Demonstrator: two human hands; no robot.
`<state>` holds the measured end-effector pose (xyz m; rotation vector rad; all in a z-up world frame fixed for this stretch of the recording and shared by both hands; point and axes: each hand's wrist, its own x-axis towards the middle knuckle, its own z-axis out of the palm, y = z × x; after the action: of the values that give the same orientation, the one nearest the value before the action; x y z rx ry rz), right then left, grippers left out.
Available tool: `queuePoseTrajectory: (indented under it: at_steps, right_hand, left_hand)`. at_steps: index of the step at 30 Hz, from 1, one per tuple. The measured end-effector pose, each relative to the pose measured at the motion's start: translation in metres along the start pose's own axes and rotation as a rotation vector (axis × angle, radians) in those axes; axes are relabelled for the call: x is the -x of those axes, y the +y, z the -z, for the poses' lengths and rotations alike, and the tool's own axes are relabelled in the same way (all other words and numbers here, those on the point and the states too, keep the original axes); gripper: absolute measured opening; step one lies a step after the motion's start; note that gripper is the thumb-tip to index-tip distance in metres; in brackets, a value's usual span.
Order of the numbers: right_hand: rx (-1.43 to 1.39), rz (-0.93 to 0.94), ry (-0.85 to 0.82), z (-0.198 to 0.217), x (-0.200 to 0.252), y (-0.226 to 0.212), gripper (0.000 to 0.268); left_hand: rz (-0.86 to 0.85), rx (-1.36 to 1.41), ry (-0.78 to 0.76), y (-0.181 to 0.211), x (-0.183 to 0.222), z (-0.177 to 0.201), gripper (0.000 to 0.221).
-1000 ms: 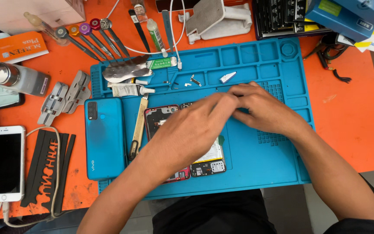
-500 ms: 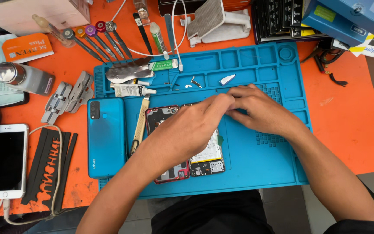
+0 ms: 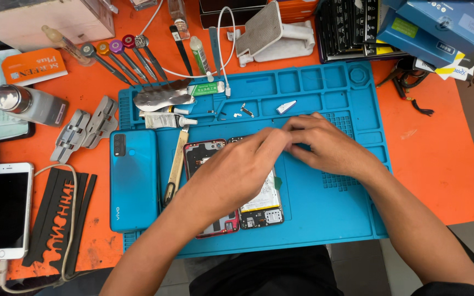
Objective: The person disassembles a red smartphone by removing screws from the internal frame using a screwdriver. They then reassemble the device by placing the back cover onto the chassis and pressing it into place.
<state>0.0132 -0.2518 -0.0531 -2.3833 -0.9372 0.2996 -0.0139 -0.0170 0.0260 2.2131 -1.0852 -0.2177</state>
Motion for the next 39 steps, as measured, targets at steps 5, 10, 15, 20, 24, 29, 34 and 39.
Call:
queuePoseTrajectory:
  at_steps: [5, 10, 15, 20, 24, 29, 34, 39]
  right_hand:
    - [-0.012, 0.012, 0.001, 0.002, -0.001, -0.004, 0.019]
    - [0.011, 0.021, 0.012, 0.001, 0.0, -0.004, 0.019]
    - [0.004, 0.026, 0.024, 0.001, 0.0, -0.005, 0.016]
    - [0.01, 0.05, 0.028, 0.002, -0.001, -0.007, 0.016]
    - [0.015, 0.037, 0.02, 0.001, -0.002, -0.006, 0.016]
    - [-0.012, 0.026, 0.02, 0.002, -0.002, -0.007, 0.017]
    - [-0.005, 0.019, 0.003, 0.001, -0.002, -0.008, 0.017]
    - [0.002, 0.033, 0.021, 0.002, -0.002, -0.008, 0.013]
  left_hand:
    - [-0.006, -0.242, 0.128, -0.003, 0.002, -0.006, 0.013]
    - [-0.052, -0.381, 0.233, -0.002, 0.001, -0.014, 0.019]
    - [-0.089, -0.135, 0.178, 0.001, 0.0, -0.008, 0.032]
    - [-0.025, -0.141, 0.124, -0.008, 0.004, -0.01, 0.024]
    - [-0.059, -0.418, 0.284, -0.01, 0.004, -0.019, 0.024]
    - [-0.053, -0.113, 0.088, -0.004, 0.002, -0.006, 0.033]
    - [0.017, -0.299, 0.144, -0.004, 0.004, -0.007, 0.031]
    - [-0.015, -0.097, 0.069, -0.007, 0.002, -0.003, 0.028]
